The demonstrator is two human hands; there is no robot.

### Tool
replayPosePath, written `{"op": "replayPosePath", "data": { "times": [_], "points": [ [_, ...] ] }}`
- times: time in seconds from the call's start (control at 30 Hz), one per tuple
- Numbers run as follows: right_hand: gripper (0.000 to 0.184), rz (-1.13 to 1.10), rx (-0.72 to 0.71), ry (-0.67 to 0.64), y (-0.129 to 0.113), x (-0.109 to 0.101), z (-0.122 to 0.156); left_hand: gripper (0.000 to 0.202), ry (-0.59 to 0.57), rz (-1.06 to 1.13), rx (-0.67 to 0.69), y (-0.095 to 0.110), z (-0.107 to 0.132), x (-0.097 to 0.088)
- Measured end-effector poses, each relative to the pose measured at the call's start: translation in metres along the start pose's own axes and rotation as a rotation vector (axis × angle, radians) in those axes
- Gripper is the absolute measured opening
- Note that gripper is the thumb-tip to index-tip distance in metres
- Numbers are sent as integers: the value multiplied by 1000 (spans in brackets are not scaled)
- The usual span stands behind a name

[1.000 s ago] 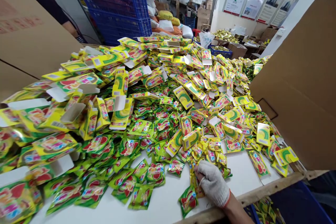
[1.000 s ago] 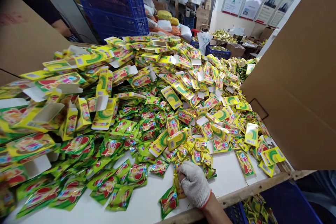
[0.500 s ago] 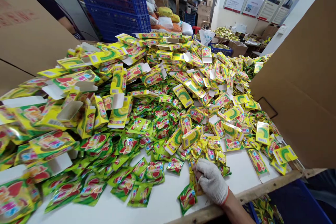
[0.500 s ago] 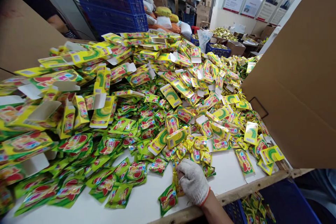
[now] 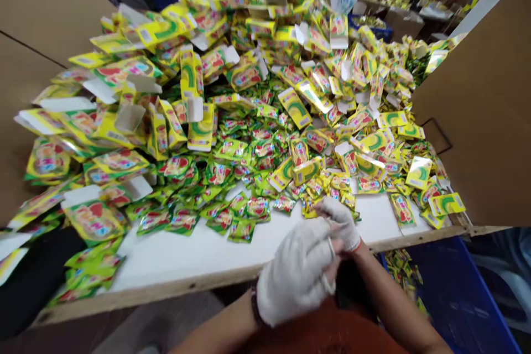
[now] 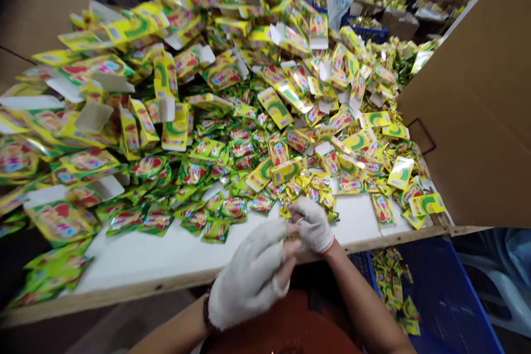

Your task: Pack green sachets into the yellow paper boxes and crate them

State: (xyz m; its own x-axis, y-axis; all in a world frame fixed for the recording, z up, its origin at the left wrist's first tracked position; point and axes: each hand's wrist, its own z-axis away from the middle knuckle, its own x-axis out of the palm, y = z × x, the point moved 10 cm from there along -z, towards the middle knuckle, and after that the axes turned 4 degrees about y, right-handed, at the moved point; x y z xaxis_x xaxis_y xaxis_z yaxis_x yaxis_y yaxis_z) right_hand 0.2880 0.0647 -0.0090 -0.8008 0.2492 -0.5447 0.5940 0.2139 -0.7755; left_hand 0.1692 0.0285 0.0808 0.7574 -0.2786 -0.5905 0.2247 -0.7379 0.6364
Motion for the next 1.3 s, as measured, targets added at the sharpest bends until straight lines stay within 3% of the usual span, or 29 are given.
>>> {"op": "replayPosePath", "data": {
  "times": [0.1,0.27,0.43,0.5,0.57,0.7,0.8,0.9,1.0,1.07,1.2,1.3],
  "points": [
    [14,110,25,121,4,-40,-1,17,-58,-33,-96,-23,28,10],
    [20,429,42,-64,32,-60,4,19,-37,-192,-406,-79,76,9],
    [22,438,85,107,37,-89,10,12,-14,-294,-572,-105,79,4],
    [19,337,84,106,28,-82,10,21,-68,-315,-582,-108,68,13],
    [18,249,75,17,18,-61,9,27,-155,-336,-588,-109,58,27],
    [17,188,72,-128,1,-17,11,13,-273,-243,-656,-112,54,52],
    [17,119,107,-210,-6,7,18,17,-130,-12,-839,-123,64,48],
    [15,-22,159,-301,-11,25,28,32,39,368,-971,-129,73,48],
    [12,-84,186,-329,-13,31,33,49,44,758,-1027,-123,72,62],
    [15,-60,184,-349,-12,29,32,50,18,842,-1024,-119,68,66],
    [22,126,146,-297,-4,13,18,34,113,574,-978,-131,67,42],
    [16,374,173,-217,6,0,-2,32,225,401,-977,-141,73,21]
  ]
}}
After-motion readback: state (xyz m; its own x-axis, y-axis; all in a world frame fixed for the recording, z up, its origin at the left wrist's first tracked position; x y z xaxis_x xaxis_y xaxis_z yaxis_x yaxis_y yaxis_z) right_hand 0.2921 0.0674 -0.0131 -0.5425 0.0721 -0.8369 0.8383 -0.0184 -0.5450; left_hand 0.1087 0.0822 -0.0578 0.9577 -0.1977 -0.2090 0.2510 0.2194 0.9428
